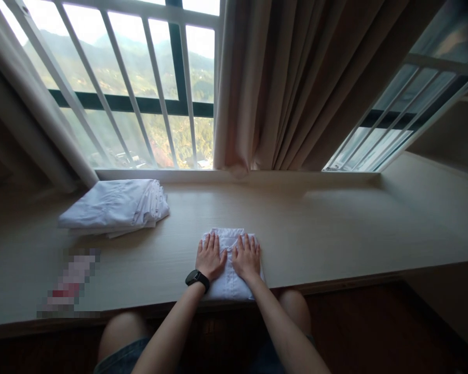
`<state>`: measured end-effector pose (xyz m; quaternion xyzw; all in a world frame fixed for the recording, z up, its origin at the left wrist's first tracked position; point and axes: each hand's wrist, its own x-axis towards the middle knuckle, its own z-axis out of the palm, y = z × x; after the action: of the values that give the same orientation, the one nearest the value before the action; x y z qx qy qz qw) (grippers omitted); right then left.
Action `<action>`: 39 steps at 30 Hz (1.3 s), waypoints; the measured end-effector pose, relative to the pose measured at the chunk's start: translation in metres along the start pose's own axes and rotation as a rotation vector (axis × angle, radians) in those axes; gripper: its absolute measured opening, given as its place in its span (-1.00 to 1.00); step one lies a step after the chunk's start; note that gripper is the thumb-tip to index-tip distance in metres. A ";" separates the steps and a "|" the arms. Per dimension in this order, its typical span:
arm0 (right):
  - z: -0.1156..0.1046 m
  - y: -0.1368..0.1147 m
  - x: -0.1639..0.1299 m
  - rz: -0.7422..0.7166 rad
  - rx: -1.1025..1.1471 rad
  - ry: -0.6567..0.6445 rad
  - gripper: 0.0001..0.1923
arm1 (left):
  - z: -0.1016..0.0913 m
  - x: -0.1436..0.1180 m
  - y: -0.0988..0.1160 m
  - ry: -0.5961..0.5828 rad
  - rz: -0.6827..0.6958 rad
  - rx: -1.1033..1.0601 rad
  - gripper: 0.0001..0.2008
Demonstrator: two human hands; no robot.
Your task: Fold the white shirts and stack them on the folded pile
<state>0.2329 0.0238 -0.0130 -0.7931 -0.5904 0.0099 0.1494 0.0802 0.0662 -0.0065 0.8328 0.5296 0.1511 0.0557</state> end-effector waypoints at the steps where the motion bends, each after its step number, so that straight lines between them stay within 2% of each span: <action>1: 0.000 0.001 0.001 -0.007 0.001 0.002 -0.38 | -0.001 0.000 0.000 0.009 -0.002 -0.003 -0.30; 6: -0.010 0.001 0.011 -0.052 0.043 -0.046 -0.38 | -0.017 -0.007 0.008 0.086 -0.032 0.007 -0.38; 10: -0.022 -0.003 0.003 -0.131 0.054 -0.044 -0.39 | -0.033 -0.035 0.020 0.144 0.031 0.026 -0.37; 12: -0.024 -0.006 -0.011 -0.192 0.038 -0.027 -0.39 | -0.034 -0.050 0.024 0.129 0.048 0.020 -0.35; 15: -0.022 -0.009 -0.034 -0.192 0.018 -0.073 -0.37 | -0.025 -0.063 0.022 0.034 -0.004 -0.013 -0.35; 20: -0.016 -0.007 -0.049 -0.157 0.025 -0.151 -0.34 | -0.015 -0.062 0.018 -0.034 -0.041 -0.047 -0.37; 26: -0.018 -0.004 -0.046 -0.169 0.043 -0.126 -0.35 | -0.020 -0.064 0.019 -0.057 -0.040 -0.071 -0.35; 32: -0.025 0.009 -0.050 -0.199 0.047 -0.209 -0.32 | -0.020 -0.068 0.019 -0.052 -0.068 -0.085 -0.39; 36: -0.026 0.020 -0.058 -0.216 0.018 -0.260 -0.38 | -0.021 -0.064 0.017 -0.118 -0.056 -0.115 -0.38; 39: -0.030 0.024 -0.060 -0.231 0.031 -0.324 -0.38 | -0.029 -0.060 0.013 -0.161 -0.024 -0.136 -0.42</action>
<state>0.2424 -0.0452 -0.0003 -0.7055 -0.6937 0.1295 0.0649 0.0588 0.0044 0.0128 0.8301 0.5219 0.1186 0.1565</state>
